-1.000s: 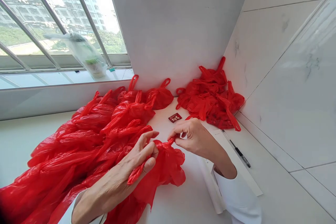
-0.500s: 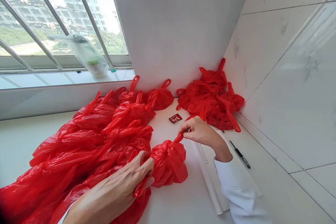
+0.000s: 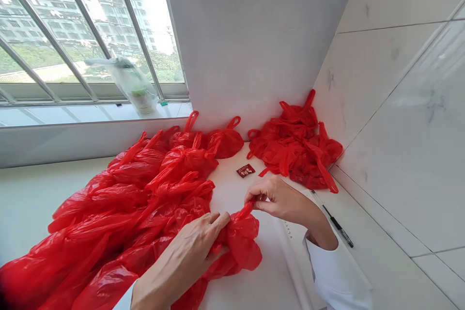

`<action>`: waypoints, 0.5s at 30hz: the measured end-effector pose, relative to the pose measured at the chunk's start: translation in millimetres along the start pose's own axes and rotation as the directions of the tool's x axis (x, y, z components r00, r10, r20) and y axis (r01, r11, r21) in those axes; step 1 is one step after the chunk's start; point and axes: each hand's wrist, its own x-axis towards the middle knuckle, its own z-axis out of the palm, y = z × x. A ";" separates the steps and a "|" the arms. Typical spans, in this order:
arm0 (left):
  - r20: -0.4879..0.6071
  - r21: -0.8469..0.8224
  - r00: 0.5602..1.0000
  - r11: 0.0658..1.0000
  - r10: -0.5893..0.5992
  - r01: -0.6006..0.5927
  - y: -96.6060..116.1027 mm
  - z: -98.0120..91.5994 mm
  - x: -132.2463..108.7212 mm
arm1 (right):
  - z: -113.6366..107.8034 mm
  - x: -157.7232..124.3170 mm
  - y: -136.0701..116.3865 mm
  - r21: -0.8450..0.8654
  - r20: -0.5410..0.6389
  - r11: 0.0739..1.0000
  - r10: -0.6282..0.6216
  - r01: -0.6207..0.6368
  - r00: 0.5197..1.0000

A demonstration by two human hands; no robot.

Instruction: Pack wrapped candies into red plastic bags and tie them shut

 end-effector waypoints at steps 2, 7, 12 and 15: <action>-0.034 -0.032 0.999 0.999 -0.028 0.027 -2.9 1.5 -0.2 | -2.5 -5.6 -5.5 -0.031 -0.023 0.999 0.013 -0.014 1.000; -0.099 -0.129 0.992 0.989 -0.079 0.066 -8.1 10.4 -0.3 | 15.3 -11.1 -27.5 -0.166 0.008 0.986 0.020 -0.018 1.000; -0.258 -0.175 0.961 0.983 -0.097 0.052 -13.2 18.7 -5.9 | 45.7 3.8 -29.6 -0.335 0.035 0.941 -0.034 0.044 0.999; -0.248 -0.119 0.966 0.992 -0.068 0.039 -14.7 14.9 -11.7 | 46.8 7.4 -24.5 -0.338 0.066 0.936 -0.080 0.098 0.995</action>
